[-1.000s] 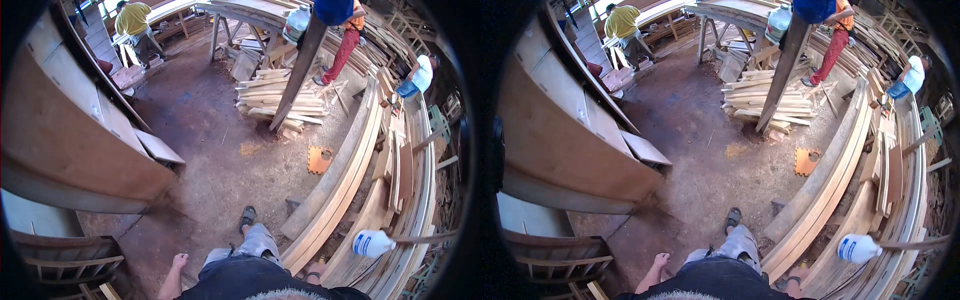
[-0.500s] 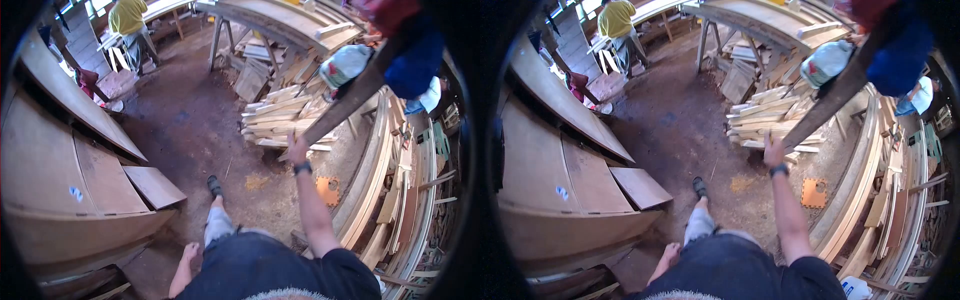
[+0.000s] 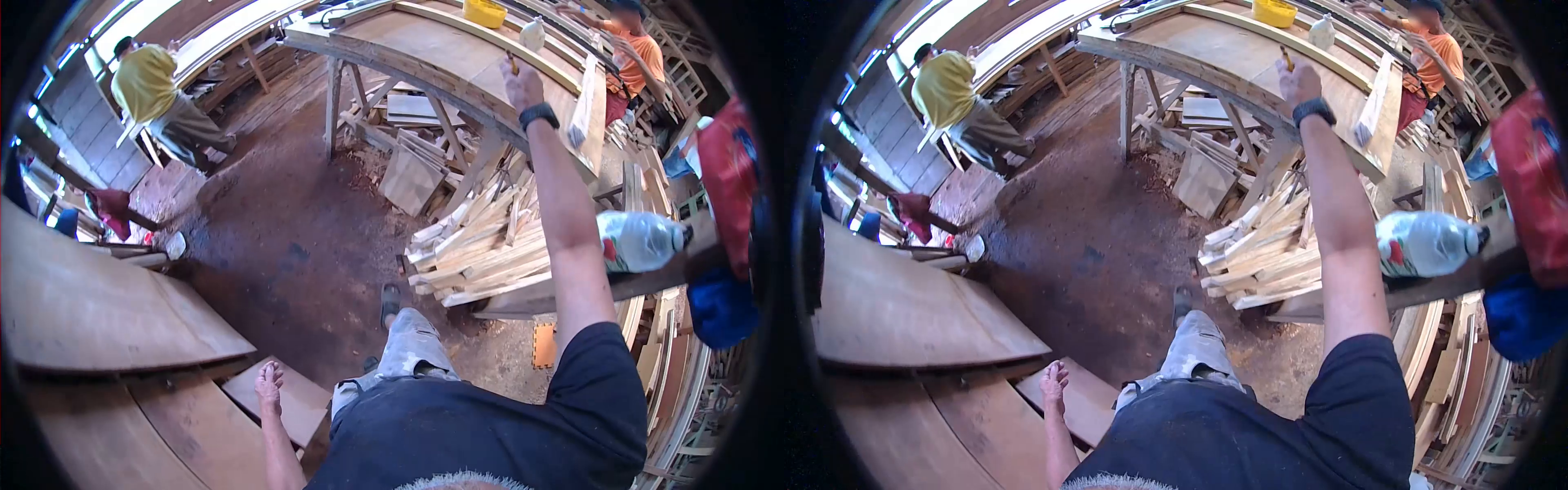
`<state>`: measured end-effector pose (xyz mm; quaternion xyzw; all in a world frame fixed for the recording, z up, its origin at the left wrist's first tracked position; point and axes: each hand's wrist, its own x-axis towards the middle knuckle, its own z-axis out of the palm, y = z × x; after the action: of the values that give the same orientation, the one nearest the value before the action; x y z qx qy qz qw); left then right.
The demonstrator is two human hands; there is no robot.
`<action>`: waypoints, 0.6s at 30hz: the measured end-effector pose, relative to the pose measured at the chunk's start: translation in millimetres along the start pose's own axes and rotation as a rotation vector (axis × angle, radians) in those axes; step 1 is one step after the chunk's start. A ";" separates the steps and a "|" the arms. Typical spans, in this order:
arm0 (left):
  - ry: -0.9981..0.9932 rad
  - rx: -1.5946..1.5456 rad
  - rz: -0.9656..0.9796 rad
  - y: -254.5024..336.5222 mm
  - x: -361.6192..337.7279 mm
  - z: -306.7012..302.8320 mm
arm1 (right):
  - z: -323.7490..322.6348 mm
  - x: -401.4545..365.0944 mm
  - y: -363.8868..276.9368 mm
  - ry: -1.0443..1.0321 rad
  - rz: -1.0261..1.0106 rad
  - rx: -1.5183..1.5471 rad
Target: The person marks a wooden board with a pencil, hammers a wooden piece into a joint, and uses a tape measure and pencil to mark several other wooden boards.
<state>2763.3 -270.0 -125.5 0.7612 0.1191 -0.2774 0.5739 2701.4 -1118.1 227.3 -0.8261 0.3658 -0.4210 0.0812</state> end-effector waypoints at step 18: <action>-0.668 0.103 0.684 480.0 200.4 378.2 | 189.6 321.0 171.4 -0.142 0.156 -0.202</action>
<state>3059.0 -803.1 79.3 0.6535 -0.3429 -0.3075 0.6007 2874.0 -1490.3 235.9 -0.8268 0.4627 -0.3151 0.0555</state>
